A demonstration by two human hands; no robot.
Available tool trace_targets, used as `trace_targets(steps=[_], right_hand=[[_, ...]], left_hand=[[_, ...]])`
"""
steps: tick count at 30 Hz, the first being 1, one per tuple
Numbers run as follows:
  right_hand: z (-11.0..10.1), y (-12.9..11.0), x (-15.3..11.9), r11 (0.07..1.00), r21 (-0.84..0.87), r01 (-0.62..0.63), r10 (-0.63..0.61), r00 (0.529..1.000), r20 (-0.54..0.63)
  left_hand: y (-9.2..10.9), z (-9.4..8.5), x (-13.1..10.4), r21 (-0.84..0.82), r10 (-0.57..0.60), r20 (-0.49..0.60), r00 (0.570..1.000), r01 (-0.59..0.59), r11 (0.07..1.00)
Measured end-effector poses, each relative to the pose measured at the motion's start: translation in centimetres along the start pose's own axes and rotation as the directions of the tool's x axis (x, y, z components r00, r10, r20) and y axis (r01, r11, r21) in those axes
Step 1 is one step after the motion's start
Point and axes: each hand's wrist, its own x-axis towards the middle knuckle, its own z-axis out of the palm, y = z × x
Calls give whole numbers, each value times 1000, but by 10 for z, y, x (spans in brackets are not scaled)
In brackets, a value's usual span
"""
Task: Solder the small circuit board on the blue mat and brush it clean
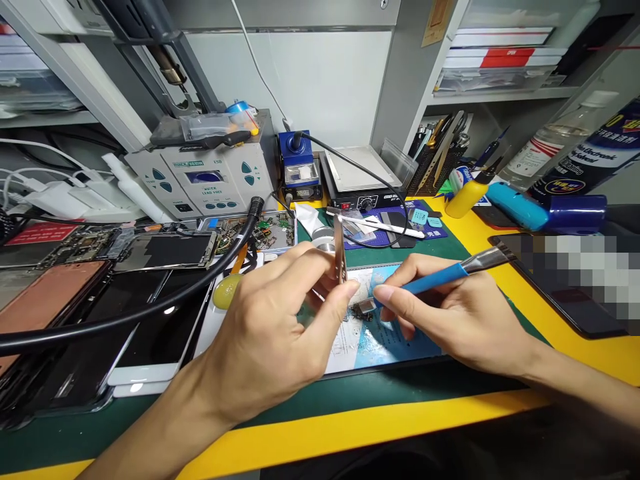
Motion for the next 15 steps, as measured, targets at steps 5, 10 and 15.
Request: trace_targets(steps=[5,10,15], right_hand=[[0,0,1,997,66,-47,50,998,-45],[-1,-1,3,994,94,-62,63,998,-10],[-3,0,4,991,116,-73,74,997,-7]], left_hand=[[0,1,1,-16,-4,9,1000,4,1000],[-1,0,0,-27,2,13,1000,-1,1000],[-1,1,0,-32,-11,19,1000,12,999]])
